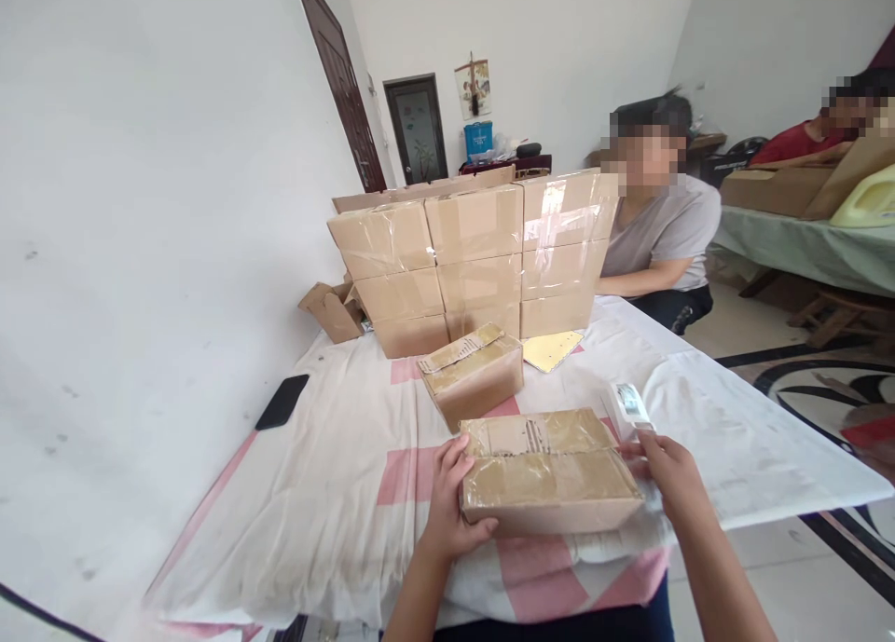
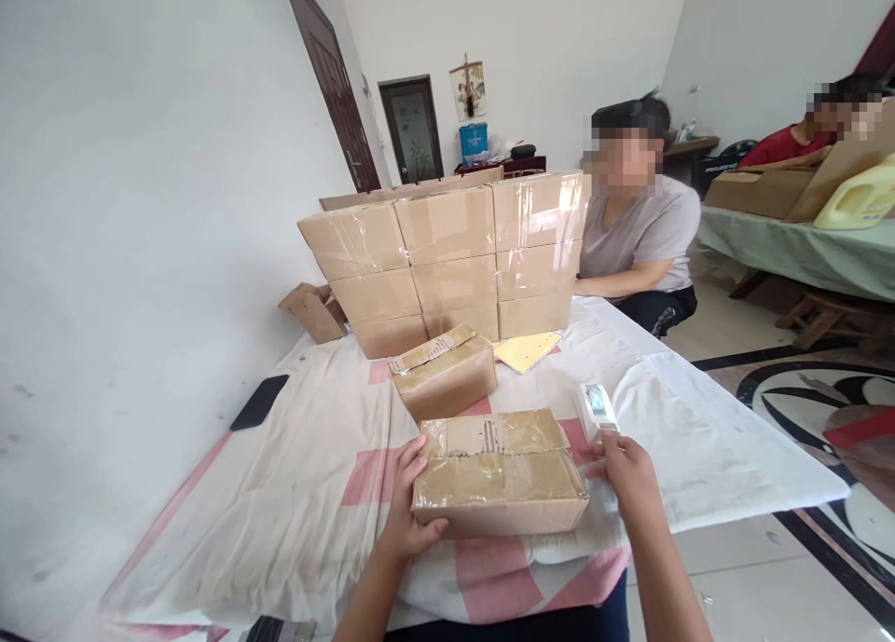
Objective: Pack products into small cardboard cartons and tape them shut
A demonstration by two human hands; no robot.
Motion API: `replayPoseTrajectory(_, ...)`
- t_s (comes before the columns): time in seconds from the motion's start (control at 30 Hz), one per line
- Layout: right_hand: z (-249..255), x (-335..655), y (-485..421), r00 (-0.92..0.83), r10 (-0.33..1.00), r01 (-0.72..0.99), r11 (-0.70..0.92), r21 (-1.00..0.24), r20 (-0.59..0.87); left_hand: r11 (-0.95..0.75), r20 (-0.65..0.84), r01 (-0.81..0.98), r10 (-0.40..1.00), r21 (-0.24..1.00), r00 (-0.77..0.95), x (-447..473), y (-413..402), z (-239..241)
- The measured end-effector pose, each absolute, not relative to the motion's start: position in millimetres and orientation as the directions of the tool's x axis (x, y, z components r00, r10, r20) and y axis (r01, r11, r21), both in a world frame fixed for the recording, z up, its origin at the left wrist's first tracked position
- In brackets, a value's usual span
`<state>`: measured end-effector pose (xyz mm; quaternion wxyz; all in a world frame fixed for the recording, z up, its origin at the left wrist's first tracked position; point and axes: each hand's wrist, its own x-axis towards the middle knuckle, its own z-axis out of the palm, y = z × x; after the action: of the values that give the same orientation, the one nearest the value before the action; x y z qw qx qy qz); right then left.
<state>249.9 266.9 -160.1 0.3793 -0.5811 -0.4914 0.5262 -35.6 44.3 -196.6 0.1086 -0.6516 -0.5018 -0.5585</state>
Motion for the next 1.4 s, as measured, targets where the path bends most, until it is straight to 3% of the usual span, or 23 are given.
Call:
replayPoseTrajectory(0.1, -147.2, 261.6, 282.2, -0.08, 0.954, 0.494, -0.215, -0.843, -0.29, -0.463, 0.832, 0.778, 0.538, 0.425, -0.134, -36.0, 43.2, -196.7)
replayPoseTrajectory(0.27, -147.3, 270.7, 287.6, -0.13, 0.945, 0.659, -0.143, -0.738, -0.299, -0.464, 0.834, 0.782, 0.537, 0.416, -0.125, -35.6, 42.3, -195.1)
replayPoseTrajectory(0.4, -167.4, 267.1, 267.0, -0.072, 0.962, 0.856, -0.076, -0.511, -0.264, -0.439, 0.827, 0.79, 0.543, 0.427, -0.145, -34.4, 42.0, -193.5)
replayPoseTrajectory(0.47, -173.0, 264.5, 259.0, -0.069, 0.965, 0.838, -0.081, -0.539, -0.253, -0.439, 0.823, 0.786, 0.548, 0.435, -0.149, -35.0, 42.5, -194.5)
replayPoseTrajectory(0.63, -174.3, 261.5, 250.3, -0.078, 0.99, 0.605, -0.044, -0.795, -0.114, -0.472, 0.829, 0.768, 0.542, 0.434, -0.135, -37.7, 43.4, -198.2)
replayPoseTrajectory(0.83, -174.7, 269.1, 238.9, -0.133, 0.991, 0.434, 0.063, -0.899, 0.005, -0.455, 0.811, 0.758, 0.562, 0.468, -0.163, -36.5, 41.1, -195.3)
replayPoseTrajectory(1.03, -186.8, 280.3, 231.9, -0.182, 0.981, 0.55, 0.153, -0.821, 0.061, -0.473, 0.806, 0.742, 0.572, 0.476, -0.153, -37.0, 41.6, -194.5)
replayPoseTrajectory(1.23, -216.2, 271.3, 212.5, 0.045, 0.881, 0.619, 0.346, -0.705, 0.471, -0.479, 0.803, 0.73, 0.575, 0.487, -0.159, -36.7, 42.2, -196.3)
replayPoseTrajectory(1.4, -224.0, 274.1, 209.4, -0.012, 0.848, 0.596, 0.432, -0.677, 0.53, -0.48, 0.812, 0.737, 0.563, 0.475, -0.157, -37.2, 43.0, -195.5)
